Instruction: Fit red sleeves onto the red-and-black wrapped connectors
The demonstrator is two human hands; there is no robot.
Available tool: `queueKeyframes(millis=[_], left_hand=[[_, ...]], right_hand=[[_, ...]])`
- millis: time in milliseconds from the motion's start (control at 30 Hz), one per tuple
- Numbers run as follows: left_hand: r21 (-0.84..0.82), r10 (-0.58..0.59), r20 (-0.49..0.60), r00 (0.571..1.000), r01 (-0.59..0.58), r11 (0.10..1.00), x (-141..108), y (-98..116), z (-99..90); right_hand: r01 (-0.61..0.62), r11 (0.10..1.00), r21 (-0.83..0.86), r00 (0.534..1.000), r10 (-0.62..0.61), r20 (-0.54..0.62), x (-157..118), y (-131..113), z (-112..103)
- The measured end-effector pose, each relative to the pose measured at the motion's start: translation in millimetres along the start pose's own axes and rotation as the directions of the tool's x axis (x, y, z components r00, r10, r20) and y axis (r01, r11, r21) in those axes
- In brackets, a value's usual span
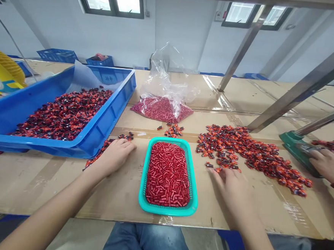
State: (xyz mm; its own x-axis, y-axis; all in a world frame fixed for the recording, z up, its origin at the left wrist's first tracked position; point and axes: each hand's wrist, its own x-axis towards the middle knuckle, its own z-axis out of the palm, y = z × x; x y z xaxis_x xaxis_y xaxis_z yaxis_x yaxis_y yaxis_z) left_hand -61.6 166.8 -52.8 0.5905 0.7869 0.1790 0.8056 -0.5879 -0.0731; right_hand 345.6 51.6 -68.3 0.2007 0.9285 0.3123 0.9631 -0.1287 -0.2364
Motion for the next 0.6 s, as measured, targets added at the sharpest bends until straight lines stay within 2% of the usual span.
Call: queueKeyframes(millis=[100,167,233,300,433,600], left_hand=[[0.083,0.004,0.071,0.997,-0.01,0.996,5.9,1.6,-1.0],[0.128,-0.004,0.103,0.995,-0.01,0.992,7.0,4.1,-4.3],[0.157,-0.02,0.124,0.992,0.0,0.988,5.7,4.9,-8.0],[0.167,-0.038,0.138,0.99,0.014,0.986,3.0,4.4,-11.4],[0.121,-0.067,0.161,0.985,0.048,0.991,-1.4,5.2,-14.2],[-0.068,-0.151,0.114,0.982,0.159,0.985,3.1,8.9,-10.0]], right_hand=[[0.086,0.996,-0.023,0.992,-0.088,-0.09,-0.7,-13.7,-0.4],[0.24,0.971,0.008,0.967,-0.239,-0.09,-5.2,-34.2,-1.5],[0.418,0.907,0.053,0.908,-0.416,-0.041,-10.8,-58.8,-1.6],[0.531,0.844,0.068,0.846,-0.533,-0.003,-15.1,-81.8,0.0],[0.602,0.798,0.03,0.797,-0.603,0.03,-13.5,-108.4,6.3],[0.629,0.776,0.05,0.777,-0.63,0.008,-6.4,-112.3,7.4]])
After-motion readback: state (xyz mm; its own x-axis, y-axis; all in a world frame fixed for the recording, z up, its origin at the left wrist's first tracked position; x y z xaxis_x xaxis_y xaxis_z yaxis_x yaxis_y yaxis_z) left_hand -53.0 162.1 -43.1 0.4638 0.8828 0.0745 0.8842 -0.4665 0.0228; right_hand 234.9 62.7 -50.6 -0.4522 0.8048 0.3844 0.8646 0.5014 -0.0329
